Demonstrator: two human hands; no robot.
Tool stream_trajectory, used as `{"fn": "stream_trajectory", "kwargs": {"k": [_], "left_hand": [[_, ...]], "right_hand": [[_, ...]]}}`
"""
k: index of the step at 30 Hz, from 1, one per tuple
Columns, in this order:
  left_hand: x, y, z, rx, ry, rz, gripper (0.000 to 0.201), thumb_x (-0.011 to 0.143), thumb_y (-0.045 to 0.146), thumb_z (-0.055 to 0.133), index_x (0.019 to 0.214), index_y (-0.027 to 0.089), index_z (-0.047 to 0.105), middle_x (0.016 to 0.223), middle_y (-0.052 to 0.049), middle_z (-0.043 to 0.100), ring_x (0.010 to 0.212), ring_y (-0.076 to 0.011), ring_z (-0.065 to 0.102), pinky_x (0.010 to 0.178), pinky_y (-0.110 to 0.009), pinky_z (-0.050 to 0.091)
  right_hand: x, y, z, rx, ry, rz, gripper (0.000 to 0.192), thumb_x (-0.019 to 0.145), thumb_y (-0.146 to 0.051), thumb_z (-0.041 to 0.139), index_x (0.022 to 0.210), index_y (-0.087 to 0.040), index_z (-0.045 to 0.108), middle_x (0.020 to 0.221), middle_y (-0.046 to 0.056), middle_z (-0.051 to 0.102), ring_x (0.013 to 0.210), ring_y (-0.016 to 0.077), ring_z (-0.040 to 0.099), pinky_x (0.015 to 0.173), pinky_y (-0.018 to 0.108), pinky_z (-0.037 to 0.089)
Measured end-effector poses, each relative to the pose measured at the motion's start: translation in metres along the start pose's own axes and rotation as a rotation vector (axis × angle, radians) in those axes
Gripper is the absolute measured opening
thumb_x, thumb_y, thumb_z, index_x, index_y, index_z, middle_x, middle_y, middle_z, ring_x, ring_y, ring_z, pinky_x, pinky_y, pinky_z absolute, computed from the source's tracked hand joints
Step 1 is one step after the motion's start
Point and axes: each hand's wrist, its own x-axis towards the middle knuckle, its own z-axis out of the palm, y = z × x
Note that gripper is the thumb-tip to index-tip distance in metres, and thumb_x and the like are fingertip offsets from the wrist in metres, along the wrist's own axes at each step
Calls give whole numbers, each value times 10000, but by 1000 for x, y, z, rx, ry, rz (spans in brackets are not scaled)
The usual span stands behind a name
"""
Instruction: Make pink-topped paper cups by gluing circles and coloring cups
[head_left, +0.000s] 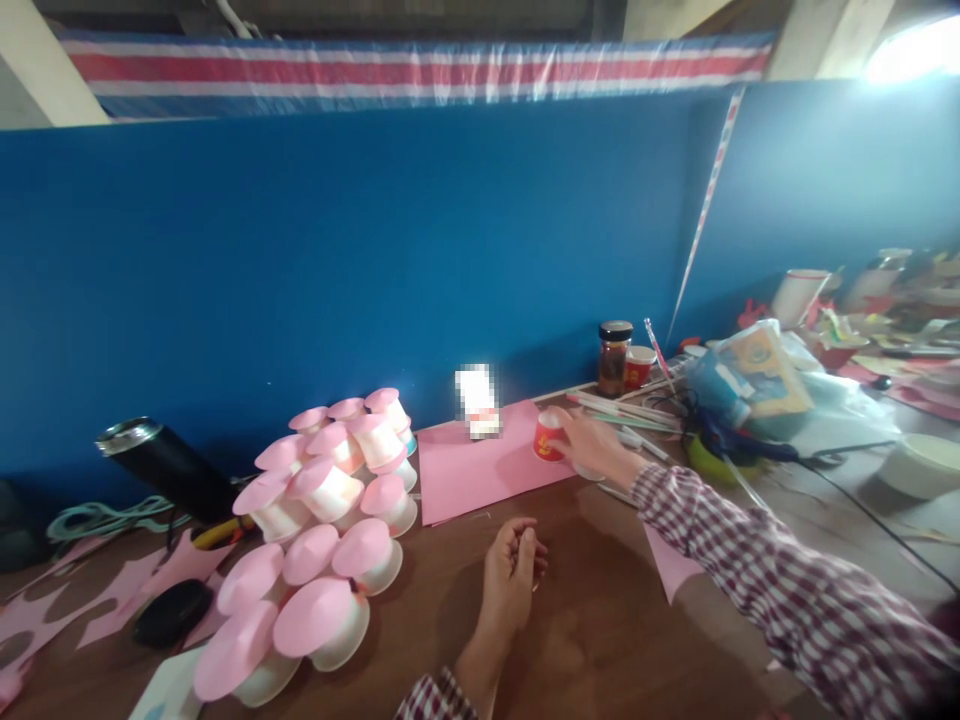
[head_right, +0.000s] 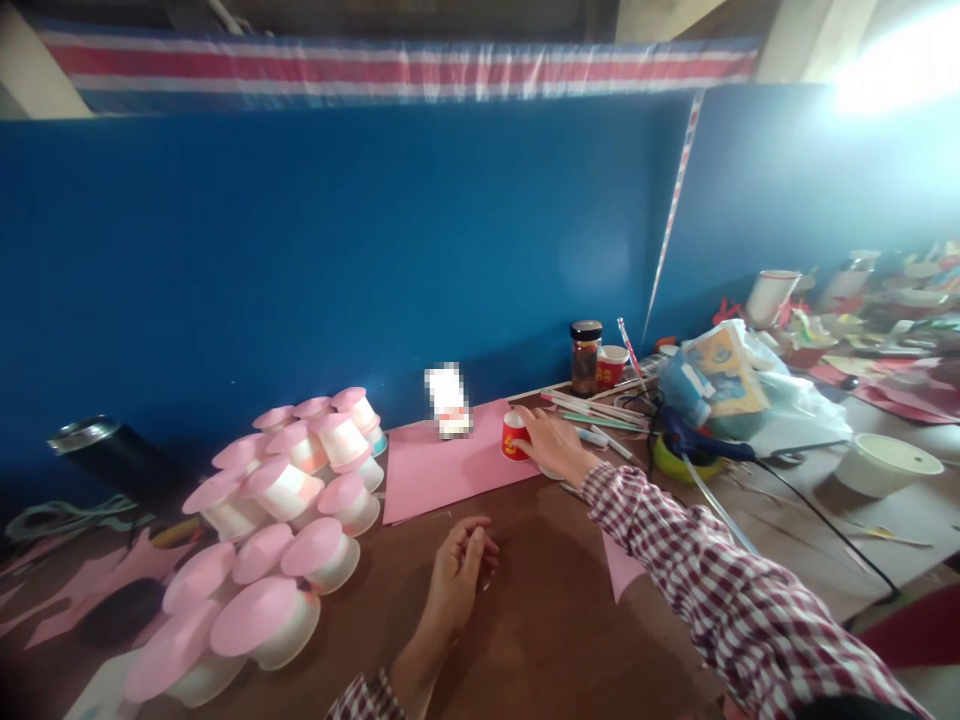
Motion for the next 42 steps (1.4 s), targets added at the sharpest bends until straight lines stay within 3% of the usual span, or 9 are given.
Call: {"fn": "stream_trajectory", "kwargs": {"k": [16, 21, 24, 27, 30, 33, 35, 38, 42], "left_hand": [[1, -4, 1, 15, -12, -16, 473, 772, 570, 552, 980, 145, 559, 678, -12, 582, 517, -73, 499, 459, -180, 345], [-1, 0, 2, 7, 0, -9, 451, 766, 552, 572, 962, 146, 582, 676, -18, 590, 527, -86, 513, 464, -187, 360], [-1, 1, 2, 11, -3, -6, 410, 796, 516, 558, 972, 147, 584, 688, -20, 594, 547, -86, 523, 480, -186, 371], [-1, 0, 1, -27, -13, -21, 401, 786, 502, 584, 985, 154, 573, 687, -11, 589, 542, -81, 518, 467, -180, 366], [-1, 2, -2, -132, -14, -15, 408, 770, 468, 629, 1041, 171, 557, 773, -29, 622, 601, -93, 556, 496, -187, 409], [-2, 9, -5, -404, -53, 21, 437, 758, 416, 672, 1118, 209, 539, 1014, -68, 637, 870, -144, 616, 741, -266, 492], [-2, 14, -7, -578, -112, 18, 400, 771, 396, 668, 1106, 208, 556, 1079, -72, 627, 959, -163, 606, 823, -295, 478], [-1, 19, -11, -689, -88, -7, 297, 803, 376, 640, 1018, 174, 605, 989, -58, 659, 850, -128, 619, 774, -256, 479], [3, 20, -14, -741, 6, -66, 334, 764, 410, 671, 970, 149, 633, 926, -65, 672, 816, -147, 623, 731, -258, 495]], "right_hand": [[25, 66, -5, -26, 46, 189, 418, 810, -281, 573, 1198, -149, 490, 1011, 166, 643, 881, 315, 637, 693, 343, 435], [30, 68, -15, 122, 136, 111, 504, 809, -282, 565, 1265, -188, 373, 1170, 119, 594, 1003, 246, 604, 793, 319, 463], [26, 58, -24, 266, 198, 33, 562, 799, -294, 575, 1276, -188, 297, 1189, 113, 578, 989, 215, 613, 796, 311, 489], [9, 39, -29, 470, 291, -76, 602, 764, -291, 619, 1265, -192, 298, 1216, 141, 573, 1020, 246, 614, 801, 361, 511], [-22, 16, -25, 362, 326, -247, 512, 779, -233, 603, 1241, -197, 386, 1275, 156, 555, 1108, 267, 580, 878, 414, 493], [-58, -7, -14, 217, 381, -560, 255, 841, -159, 522, 1086, -228, 502, 1277, 123, 575, 1191, 250, 534, 930, 451, 473], [-79, -23, -9, 170, 359, -759, 259, 873, -141, 474, 1102, -256, 505, 1311, 92, 555, 1236, 223, 494, 944, 445, 472], [-99, -45, -6, 153, 406, -798, 302, 883, -102, 463, 1129, -268, 518, 1286, 86, 572, 1250, 209, 473, 908, 406, 508], [-105, -63, -1, 161, 416, -797, 304, 880, -98, 472, 1141, -234, 552, 1239, 102, 597, 1249, 220, 469, 909, 397, 524]]}}
